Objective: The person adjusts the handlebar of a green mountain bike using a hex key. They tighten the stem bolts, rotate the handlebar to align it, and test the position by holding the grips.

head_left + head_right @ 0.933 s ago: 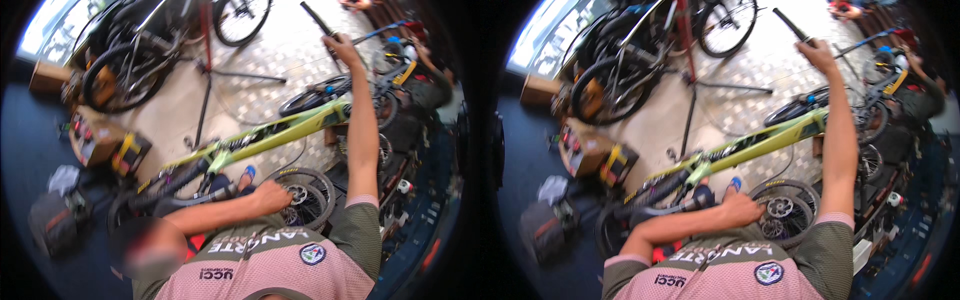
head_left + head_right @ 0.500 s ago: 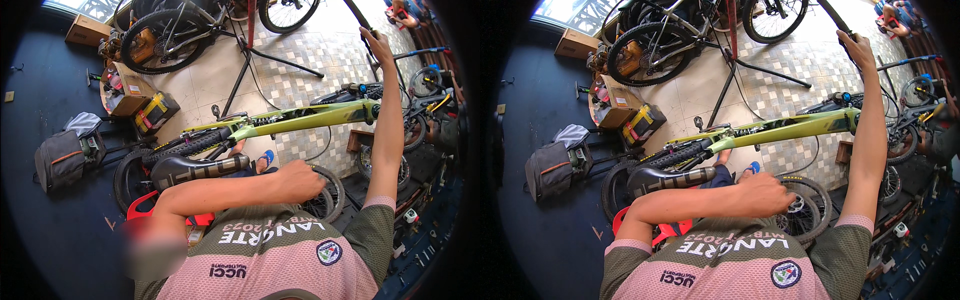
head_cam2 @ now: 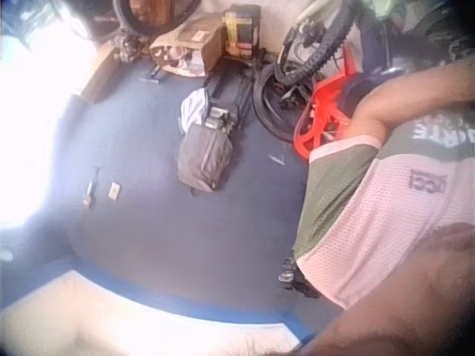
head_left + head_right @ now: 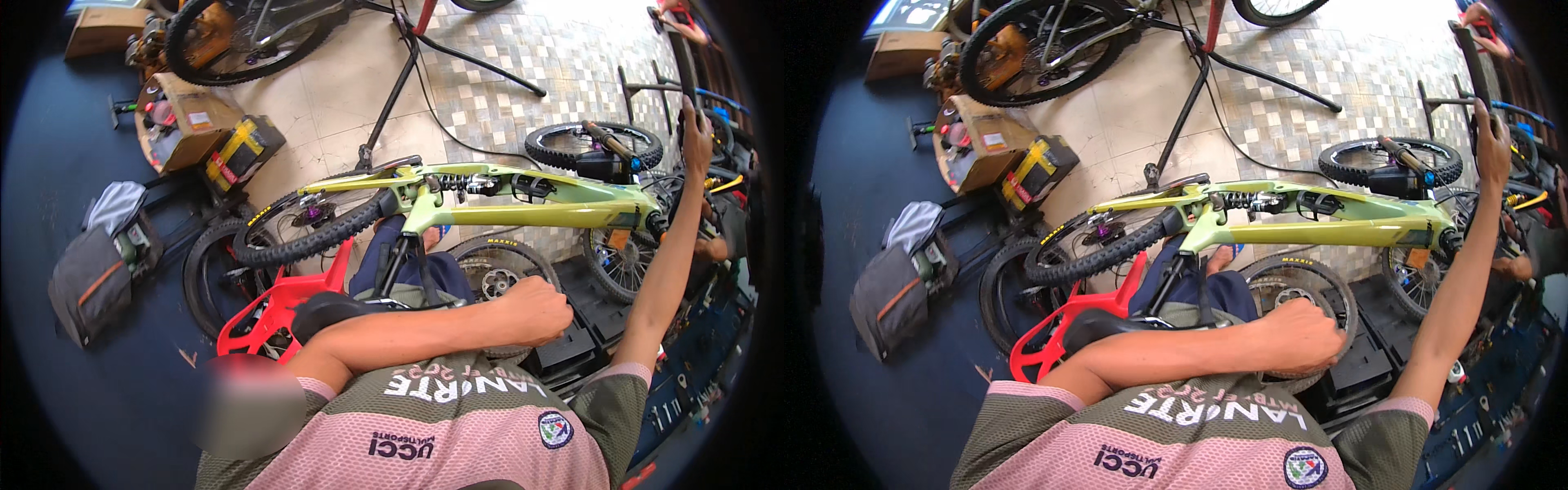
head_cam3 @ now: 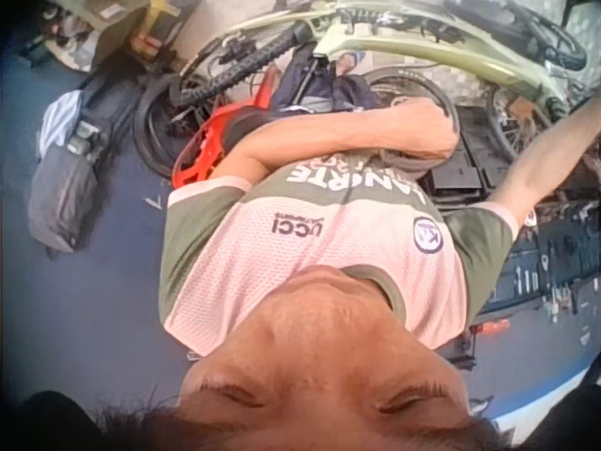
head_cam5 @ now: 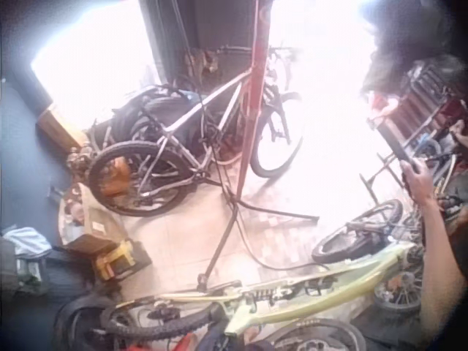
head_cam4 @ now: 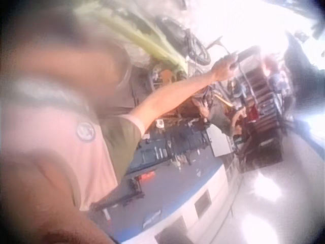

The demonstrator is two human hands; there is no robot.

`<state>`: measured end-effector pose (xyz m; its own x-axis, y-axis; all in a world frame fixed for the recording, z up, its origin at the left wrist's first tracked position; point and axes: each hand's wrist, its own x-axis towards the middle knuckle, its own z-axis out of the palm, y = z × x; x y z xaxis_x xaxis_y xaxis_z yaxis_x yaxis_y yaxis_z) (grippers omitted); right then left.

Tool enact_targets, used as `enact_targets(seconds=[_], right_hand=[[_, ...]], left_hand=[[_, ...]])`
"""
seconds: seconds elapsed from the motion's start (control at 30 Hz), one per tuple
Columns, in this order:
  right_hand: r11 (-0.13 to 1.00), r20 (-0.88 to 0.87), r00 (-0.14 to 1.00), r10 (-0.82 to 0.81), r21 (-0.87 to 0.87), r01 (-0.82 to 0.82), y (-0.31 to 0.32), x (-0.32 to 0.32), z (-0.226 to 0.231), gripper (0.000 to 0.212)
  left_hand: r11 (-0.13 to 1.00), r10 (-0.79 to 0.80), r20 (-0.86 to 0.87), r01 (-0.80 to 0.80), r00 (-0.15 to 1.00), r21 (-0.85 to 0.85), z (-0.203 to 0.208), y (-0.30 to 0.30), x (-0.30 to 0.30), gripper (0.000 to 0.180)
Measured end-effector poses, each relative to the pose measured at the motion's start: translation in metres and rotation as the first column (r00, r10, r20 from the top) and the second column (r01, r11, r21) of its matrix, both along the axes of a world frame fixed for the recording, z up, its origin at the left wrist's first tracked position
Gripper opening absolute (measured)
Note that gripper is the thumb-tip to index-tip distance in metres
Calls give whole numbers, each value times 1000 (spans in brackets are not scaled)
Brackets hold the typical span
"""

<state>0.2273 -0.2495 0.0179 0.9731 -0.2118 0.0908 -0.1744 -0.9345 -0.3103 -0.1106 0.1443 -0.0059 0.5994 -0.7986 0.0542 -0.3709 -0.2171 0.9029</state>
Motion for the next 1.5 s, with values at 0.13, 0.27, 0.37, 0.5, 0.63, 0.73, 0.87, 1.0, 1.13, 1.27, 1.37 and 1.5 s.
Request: enact_targets(seconds=[0.13,0.27,0.37,0.5,0.63,0.73,0.87,1.0,1.13,1.27,1.37,1.5], right_hand=[[967,133,962,238,-129,-221,-20,2,-4,47],[979,146,989,-11,203,-19,8,21,3,57],[971,118,992,-41,238,11,6,18,1,58],[985,160,973,164,29,-171,0,28,-6,57],[985,178,972,152,51,-164,12,29,-6,59],[986,166,977,132,77,-146,10,22,-1,58],[979,81,981,176,89,-183,-2,13,4,56],[921,7,925,379,-95,-377,-21,1,8,52],[825,17,842,539,-216,-523,-12,1,11,63],[952,139,962,233,167,-255,42,-15,12,64],[925,81,958,274,249,-286,42,-18,19,60],[915,7,959,282,299,-271,55,-20,23,61]], left_hand=[[992,-18,-69,9,997,-129,-39,12,32,20],[988,-36,-151,13,988,-155,-80,24,67,25],[991,32,-196,-57,980,-120,-68,42,74,18],[993,15,-201,-39,979,-115,-65,39,73,15],[994,55,-80,-62,995,-91,-68,31,67,15],[994,71,-58,-75,996,-78,-66,19,53,13],[994,109,17,-109,994,-8,-65,2,25,11],[997,56,59,-58,997,41,-73,-13,-7,12],[993,-110,54,106,992,59,-67,-11,-32,27],[981,-86,-127,106,988,164,-32,31,-65,38],[964,35,-234,29,972,265,-20,59,-95,40],[913,241,-330,-98,913,395,-21,84,-131,41]])
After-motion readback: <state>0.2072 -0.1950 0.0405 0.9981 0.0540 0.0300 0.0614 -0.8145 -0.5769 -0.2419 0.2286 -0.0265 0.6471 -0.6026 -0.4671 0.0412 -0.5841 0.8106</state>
